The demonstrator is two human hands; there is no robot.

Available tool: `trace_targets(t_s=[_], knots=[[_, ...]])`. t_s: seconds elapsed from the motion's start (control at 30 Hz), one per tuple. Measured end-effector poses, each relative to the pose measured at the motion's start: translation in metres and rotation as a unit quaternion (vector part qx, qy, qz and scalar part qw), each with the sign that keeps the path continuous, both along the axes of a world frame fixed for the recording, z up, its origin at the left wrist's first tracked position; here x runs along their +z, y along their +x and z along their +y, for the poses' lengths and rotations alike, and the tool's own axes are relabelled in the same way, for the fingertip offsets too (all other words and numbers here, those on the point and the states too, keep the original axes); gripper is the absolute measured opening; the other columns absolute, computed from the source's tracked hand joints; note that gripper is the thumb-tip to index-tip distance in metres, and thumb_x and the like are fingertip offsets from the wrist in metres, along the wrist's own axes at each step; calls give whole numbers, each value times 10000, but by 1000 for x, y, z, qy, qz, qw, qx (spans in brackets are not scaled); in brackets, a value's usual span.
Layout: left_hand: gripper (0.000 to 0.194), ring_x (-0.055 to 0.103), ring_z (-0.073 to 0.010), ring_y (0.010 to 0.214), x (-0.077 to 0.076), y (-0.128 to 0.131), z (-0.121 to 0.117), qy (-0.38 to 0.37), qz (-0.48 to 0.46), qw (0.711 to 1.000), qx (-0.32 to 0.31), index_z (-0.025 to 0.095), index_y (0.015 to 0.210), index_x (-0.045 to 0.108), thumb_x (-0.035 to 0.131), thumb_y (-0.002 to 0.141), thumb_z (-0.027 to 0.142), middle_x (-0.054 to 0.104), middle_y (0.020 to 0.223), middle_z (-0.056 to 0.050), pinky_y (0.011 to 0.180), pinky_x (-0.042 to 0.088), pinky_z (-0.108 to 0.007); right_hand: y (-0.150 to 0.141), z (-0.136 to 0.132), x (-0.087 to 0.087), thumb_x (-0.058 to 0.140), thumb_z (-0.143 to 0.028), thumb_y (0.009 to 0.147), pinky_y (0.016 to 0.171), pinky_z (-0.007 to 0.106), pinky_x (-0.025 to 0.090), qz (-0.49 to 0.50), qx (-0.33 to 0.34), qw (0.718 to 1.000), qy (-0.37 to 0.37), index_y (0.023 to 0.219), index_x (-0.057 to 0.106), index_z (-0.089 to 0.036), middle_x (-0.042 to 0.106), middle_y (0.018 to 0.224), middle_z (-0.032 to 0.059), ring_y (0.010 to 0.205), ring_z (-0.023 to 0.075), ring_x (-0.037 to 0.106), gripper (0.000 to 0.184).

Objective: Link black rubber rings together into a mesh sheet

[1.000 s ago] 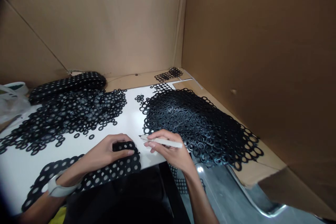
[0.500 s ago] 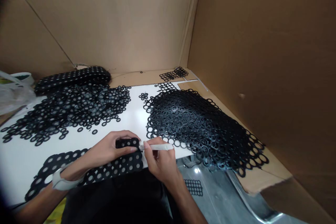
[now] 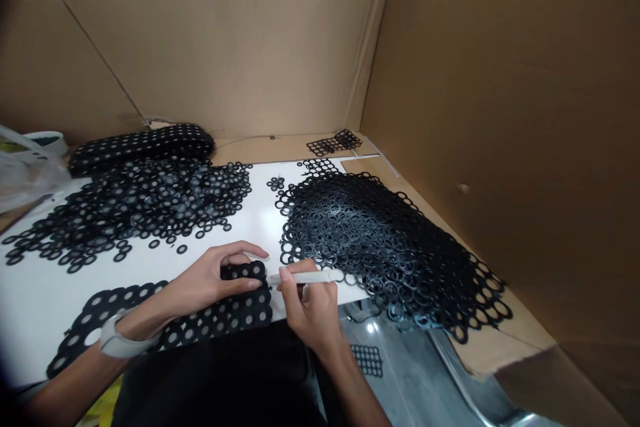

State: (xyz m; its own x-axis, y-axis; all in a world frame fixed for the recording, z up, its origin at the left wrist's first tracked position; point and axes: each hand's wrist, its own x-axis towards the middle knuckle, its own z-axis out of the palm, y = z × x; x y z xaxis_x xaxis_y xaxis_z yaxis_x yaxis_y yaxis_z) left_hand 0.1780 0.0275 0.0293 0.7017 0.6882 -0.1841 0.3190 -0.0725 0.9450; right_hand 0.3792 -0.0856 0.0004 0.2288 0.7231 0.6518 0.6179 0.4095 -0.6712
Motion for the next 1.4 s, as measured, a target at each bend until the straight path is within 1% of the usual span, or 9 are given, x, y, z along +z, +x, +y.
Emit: trace_targets(t_s=[0.13, 0.3, 0.37, 0.63, 0.8, 0.93, 1.17, 1.4], knots=[[425, 664, -206, 935, 1, -1, 0, -1, 1, 1000, -4, 276, 1256, 724, 863, 873, 396, 710, 911, 17, 889, 489, -325, 0, -1, 4, 590, -183, 1071, 581, 220, 537, 4, 2, 1000, -22, 849, 652, -214, 737, 783, 0, 626, 125, 694, 232], [432, 674, -211, 919, 0, -2, 1, 2, -5, 1000, -14, 261, 1266, 716, 854, 885, 409, 717, 904, 14, 895, 507, -339, 2, 1, 1, 584, -200, 1073, 565, 224, 534, 9, 7, 1000, -1, 854, 647, -215, 729, 766, 2, 611, 129, 690, 229], [440, 680, -214, 923, -1, -2, 0, -1, -10, 1000, -16, 259, 1272, 712, 856, 883, 406, 723, 907, 13, 896, 514, -341, 2, 2, 0, 582, -215, 1076, 555, 229, 536, 10, 6, 1000, -5, 865, 649, -216, 725, 751, 5, 602, 135, 687, 222], [444, 701, -214, 946, -1, -2, 1, -4, -26, 1000, 3, 257, 1235, 737, 897, 849, 408, 739, 920, 8, 890, 532, -328, 3, 2, 0, 602, -235, 1078, 571, 236, 554, 7, 6, 1000, -25, 849, 676, -216, 729, 759, 21, 638, 152, 705, 242], [478, 712, -205, 892, -2, -4, 1, -12, -30, 999, 11, 249, 1217, 742, 925, 823, 449, 743, 880, 16, 844, 541, -311, 3, 3, -2, 605, -264, 1083, 564, 244, 554, 15, 5, 1000, -26, 844, 674, -217, 719, 745, 15, 616, 150, 682, 253], [470, 716, -200, 879, -3, -4, 2, -10, -34, 999, 12, 243, 1206, 739, 927, 823, 441, 748, 864, 18, 833, 542, -305, 3, 4, -2, 597, -287, 1089, 540, 249, 530, 18, 3, 999, -27, 835, 666, -219, 701, 716, 10, 595, 148, 658, 272], [446, 713, -197, 866, 0, -3, 0, -21, -44, 999, 17, 233, 1165, 737, 938, 803, 400, 742, 846, 22, 817, 540, -303, 3, 6, -3, 604, -289, 1088, 536, 253, 504, 8, 11, 999, -33, 871, 668, -222, 713, 733, 8, 598, 152, 667, 236], [451, 713, -209, 900, -4, -4, 1, -9, -44, 999, 18, 226, 1155, 736, 939, 798, 414, 740, 868, 9, 839, 527, -317, 1, 6, -6, 595, -290, 1086, 550, 269, 510, -29, 6, 999, -37, 865, 688, -223, 733, 724, 19, 577, 157, 673, 250]])
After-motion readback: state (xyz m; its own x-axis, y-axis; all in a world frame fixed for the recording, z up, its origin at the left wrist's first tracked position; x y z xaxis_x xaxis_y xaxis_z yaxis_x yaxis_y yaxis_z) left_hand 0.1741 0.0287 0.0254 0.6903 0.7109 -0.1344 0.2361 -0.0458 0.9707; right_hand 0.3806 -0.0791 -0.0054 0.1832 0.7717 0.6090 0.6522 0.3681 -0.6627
